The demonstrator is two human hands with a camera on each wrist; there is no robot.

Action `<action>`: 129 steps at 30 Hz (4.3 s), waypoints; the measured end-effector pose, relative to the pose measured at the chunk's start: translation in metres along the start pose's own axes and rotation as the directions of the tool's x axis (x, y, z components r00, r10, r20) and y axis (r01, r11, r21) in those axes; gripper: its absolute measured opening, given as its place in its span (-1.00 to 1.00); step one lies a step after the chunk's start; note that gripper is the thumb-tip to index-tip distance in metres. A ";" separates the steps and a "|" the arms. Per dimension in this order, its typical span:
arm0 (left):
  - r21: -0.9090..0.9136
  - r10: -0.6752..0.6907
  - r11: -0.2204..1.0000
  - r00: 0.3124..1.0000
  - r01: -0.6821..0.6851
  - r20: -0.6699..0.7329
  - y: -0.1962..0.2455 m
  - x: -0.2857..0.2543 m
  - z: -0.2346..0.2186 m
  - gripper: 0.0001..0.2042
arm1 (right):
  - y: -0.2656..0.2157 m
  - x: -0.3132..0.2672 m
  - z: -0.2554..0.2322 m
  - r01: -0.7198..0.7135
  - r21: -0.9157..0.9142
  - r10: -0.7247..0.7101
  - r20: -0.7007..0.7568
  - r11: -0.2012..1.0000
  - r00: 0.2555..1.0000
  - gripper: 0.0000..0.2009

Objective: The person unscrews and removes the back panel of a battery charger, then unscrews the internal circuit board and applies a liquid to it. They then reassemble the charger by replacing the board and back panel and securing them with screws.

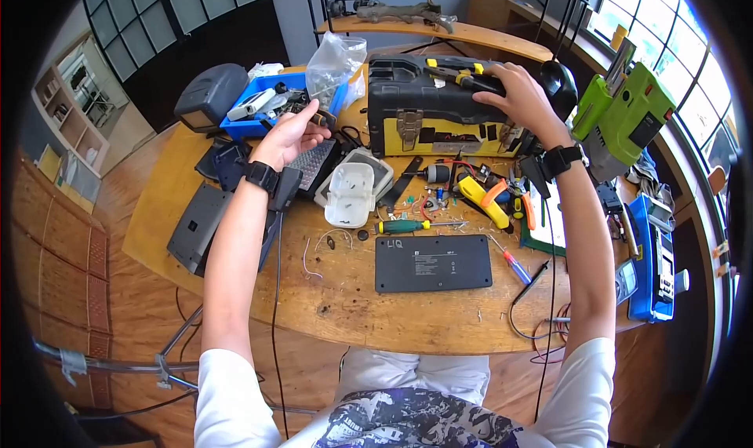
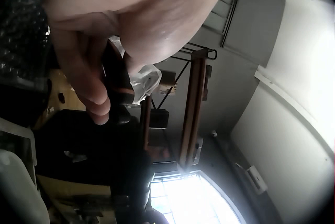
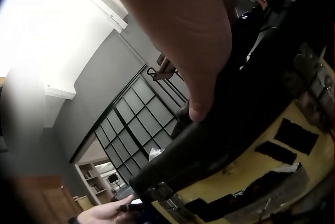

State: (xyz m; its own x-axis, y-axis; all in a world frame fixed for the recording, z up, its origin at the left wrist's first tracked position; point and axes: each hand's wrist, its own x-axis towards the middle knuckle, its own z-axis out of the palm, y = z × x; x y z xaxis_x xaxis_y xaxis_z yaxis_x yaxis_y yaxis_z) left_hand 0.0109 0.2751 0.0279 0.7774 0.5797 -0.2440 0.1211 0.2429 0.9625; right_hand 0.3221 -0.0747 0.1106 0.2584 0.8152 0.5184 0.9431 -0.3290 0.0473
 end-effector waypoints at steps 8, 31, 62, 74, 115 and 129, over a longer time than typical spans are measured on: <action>0.574 0.163 0.816 0.980 -0.070 -0.113 0.006 -0.026 0.006 -0.40 | -0.061 -0.059 -0.032 -0.088 -0.152 0.062 -0.168 0.985 0.984 -0.43; 0.057 0.279 0.827 0.496 -0.559 0.822 -0.065 -0.200 0.172 -0.28 | -0.175 -0.213 -0.091 -0.675 0.737 0.111 0.671 -0.001 0.733 -0.61; 0.303 0.482 0.714 0.757 -0.631 0.441 -0.091 -0.155 0.141 -0.47 | -0.185 -0.265 -0.080 -0.309 0.107 0.257 0.339 0.945 0.905 0.12; 0.349 0.471 0.687 0.757 -0.637 0.453 -0.093 -0.158 0.144 -0.51 | -0.180 -0.282 -0.070 -0.371 0.067 0.341 0.268 0.926 0.901 -0.23; 0.550 0.228 0.276 0.609 -0.789 0.759 -0.111 -0.175 0.147 0.09 | -0.167 -0.265 -0.078 -0.484 0.201 0.319 0.534 0.852 0.783 -0.68; 0.546 0.275 0.233 0.593 -0.805 0.757 -0.116 -0.172 0.147 0.05 | -0.173 -0.296 -0.053 -0.360 0.122 0.314 0.289 0.925 0.904 -0.63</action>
State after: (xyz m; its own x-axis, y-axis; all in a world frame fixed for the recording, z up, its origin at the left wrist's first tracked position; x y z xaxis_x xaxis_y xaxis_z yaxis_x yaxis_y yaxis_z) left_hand -0.0461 0.0331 -0.0243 0.9613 -0.1789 0.2095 -0.2610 -0.8346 0.4851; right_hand 0.0710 -0.2837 -0.0060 0.5901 0.7718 0.2370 0.8049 -0.5397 -0.2467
